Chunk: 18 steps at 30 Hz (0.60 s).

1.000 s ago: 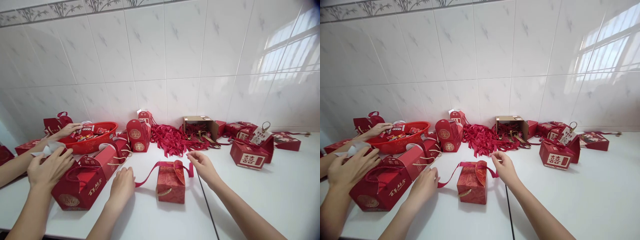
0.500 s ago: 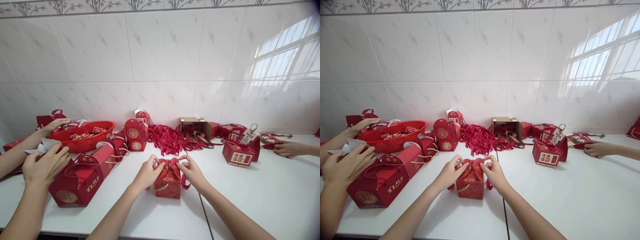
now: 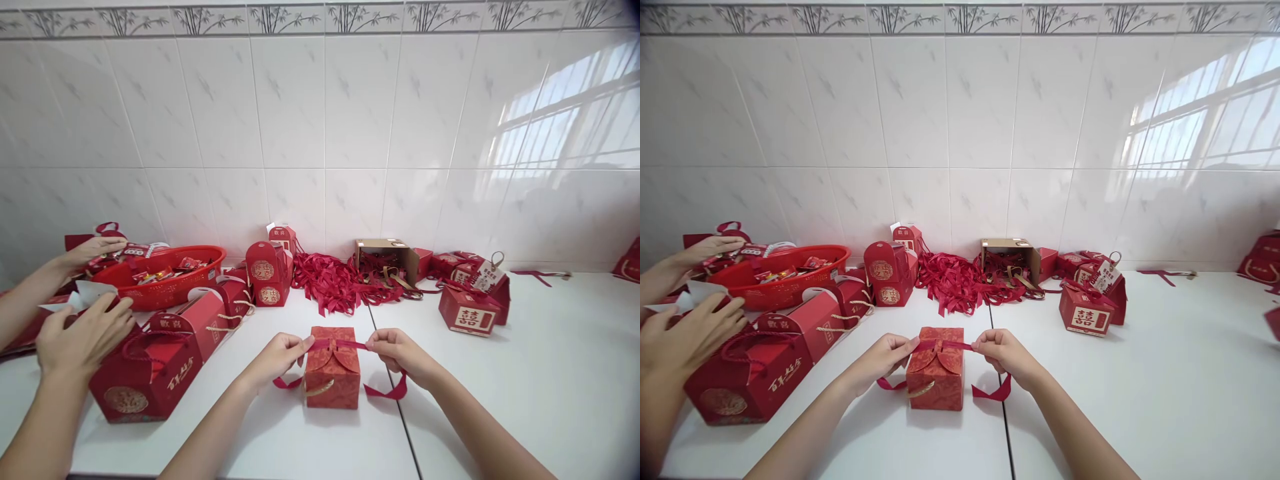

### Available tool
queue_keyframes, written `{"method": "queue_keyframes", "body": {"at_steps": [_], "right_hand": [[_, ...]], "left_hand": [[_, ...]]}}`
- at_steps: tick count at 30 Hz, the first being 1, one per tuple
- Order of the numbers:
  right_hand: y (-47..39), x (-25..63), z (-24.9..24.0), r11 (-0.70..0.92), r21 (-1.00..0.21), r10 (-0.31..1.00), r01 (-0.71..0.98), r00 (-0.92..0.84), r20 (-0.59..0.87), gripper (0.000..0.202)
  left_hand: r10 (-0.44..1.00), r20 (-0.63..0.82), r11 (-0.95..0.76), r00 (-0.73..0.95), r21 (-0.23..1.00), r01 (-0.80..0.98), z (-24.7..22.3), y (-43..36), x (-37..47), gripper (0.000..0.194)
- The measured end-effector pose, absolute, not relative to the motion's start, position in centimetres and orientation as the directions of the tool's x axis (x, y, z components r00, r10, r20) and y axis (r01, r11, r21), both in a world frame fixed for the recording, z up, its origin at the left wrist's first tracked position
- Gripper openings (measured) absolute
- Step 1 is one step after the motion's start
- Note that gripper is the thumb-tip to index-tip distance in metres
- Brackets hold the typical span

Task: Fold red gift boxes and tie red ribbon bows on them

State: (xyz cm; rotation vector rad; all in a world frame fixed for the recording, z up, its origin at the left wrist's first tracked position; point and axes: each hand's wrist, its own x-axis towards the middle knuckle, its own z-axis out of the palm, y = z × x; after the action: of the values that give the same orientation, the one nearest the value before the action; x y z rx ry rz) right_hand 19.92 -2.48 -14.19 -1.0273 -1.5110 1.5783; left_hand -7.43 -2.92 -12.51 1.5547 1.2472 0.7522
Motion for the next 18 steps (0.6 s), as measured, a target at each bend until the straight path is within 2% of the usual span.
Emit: {"method": "queue_keyframes", "body": {"at_steps": [4, 7, 11, 18], "right_hand": [[-3.4, 19.8, -13.5, -0.072, -0.997, 0.882, 0.018, -0.465, -0.072, 0.039], [-3.7, 19.5, -13.4, -0.036, -0.995, 0.896, 0.097, -0.437, -0.075, 0.046], [-3.4, 19.3, -14.1, 0.015, -0.978, 0.915, 0.209, -0.397, -0.071, 0.049], [-2.1, 19.7, -14.5, 0.082, -0.963, 0.952, 0.257, -0.307, -0.001, 0.05]], "left_hand": [[0.96, -0.053, -0.028, 0.276, 0.959, 0.281, -12.2, -3.4, -7.5, 0.061], [0.957, -0.057, -0.014, 0.286, 0.97, 0.242, -12.0, -3.5, -7.5, 0.059], [0.95, -0.095, 0.032, 0.299, 0.977, 0.209, -12.1, -3.5, -7.1, 0.053], [0.963, -0.1, 0.048, 0.249, 0.977, 0.206, -12.1, -4.7, -5.6, 0.049]]}}
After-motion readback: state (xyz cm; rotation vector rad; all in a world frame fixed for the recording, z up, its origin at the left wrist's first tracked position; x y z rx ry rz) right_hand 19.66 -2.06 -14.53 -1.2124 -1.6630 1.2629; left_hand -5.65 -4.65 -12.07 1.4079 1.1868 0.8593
